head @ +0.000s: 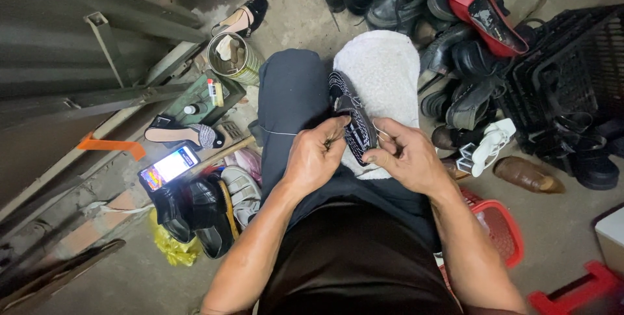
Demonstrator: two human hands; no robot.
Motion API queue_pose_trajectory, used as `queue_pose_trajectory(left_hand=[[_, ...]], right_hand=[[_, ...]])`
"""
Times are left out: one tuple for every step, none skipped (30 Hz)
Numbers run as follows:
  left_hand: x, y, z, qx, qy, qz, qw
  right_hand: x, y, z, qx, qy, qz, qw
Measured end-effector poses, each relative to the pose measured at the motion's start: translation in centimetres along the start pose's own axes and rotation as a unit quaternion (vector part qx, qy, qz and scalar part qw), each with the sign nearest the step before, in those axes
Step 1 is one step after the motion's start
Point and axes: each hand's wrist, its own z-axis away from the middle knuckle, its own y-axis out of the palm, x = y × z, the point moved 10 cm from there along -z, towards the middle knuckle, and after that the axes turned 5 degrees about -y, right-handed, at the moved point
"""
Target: The person sits on a low stool in a cluttered workshop, sewing a black sandal held on their lap. They use a needle and white thread to stitch the sole of the sandal, repeatedly pulling the thread through the material.
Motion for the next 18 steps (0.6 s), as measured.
queue_pose_trajectory(left_hand=[[-0.2,0.1,0.0,0.000,0.000,0.000,1.000],[-0.3,0.1,0.0,-0.004,-0.001,0.004,1.000],[-0.4,0.1,0.1,-0.008,-0.002,0.007,1.000],[-0.4,0.2,0.1,-0.008,-0.002,0.007,1.000],[-0.4,0.3,0.1,-0.008,-0.004,0.014,1.000],[-0.4,0.4,0.0,-0.008,-0.007,0.021,1.000],[-0.5,0.5,0.0,-0.008,-0.007,0.020,1.000],[-0.3,0.6,0.0,-0.004,-0.017,0.016,1.000],[-0.2,0.9,0.0,0.001,-0.025,0.012,1.000],[-0.5,0.9,-0.1,0.003,-0.025,0.012,1.000],[-0.7,0.9,-0.1,0.003,-0.025,0.013,1.000],[-0.9,0.9,-0.1,0.004,-0.026,0.015,1.000],[-1.1,0.6,-0.1,0.004,-0.025,0.014,1.000],[-1.3,0.5,-0.1,0.010,-0.025,0.001,1.000],[-1.4,0.4,0.1,0.016,-0.027,-0.012,0.999],[-2.0,-0.2,0.2,0.017,-0.028,-0.012,0.999],[-2.7,-1.1,0.3,0.006,-0.025,-0.030,0.999],[-3.5,-1.9,0.3,-0.005,-0.022,-0.048,0.999]], right_hand=[[0.1,0.0,0.1,0.000,0.000,0.000,1.000],[0.1,-0.1,0.2,-0.005,0.009,0.005,1.000],[0.1,-0.2,0.3,-0.009,0.017,0.010,1.000],[0.0,-0.2,0.4,-0.008,0.017,0.010,1.000],[-0.1,-0.3,0.5,-0.009,0.021,0.011,1.000],[-0.2,-0.4,0.5,-0.011,0.025,0.012,1.000],[1.4,-0.4,0.2,-0.011,0.026,0.011,1.000],[2.9,-0.5,-0.1,-0.013,0.028,0.032,0.999],[4.5,-0.7,-0.4,-0.016,0.031,0.053,0.998],[4.4,-0.5,-0.4,-0.017,0.032,0.053,0.998],[4.4,-0.5,-0.4,-0.032,0.033,0.077,0.996],[4.5,-0.6,-0.4,-0.046,0.035,0.102,0.993],[4.1,-0.4,-0.3,-0.047,0.034,0.102,0.993],[3.6,-0.8,0.0,-0.075,0.045,0.101,0.991],[3.0,-1.1,0.4,-0.102,0.059,0.099,0.988],[2.8,-1.2,0.6,-0.102,0.060,0.098,0.988],[2.5,-1.8,0.9,-0.123,0.066,0.085,0.987],[2.2,-2.4,1.2,-0.144,0.073,0.071,0.984]])
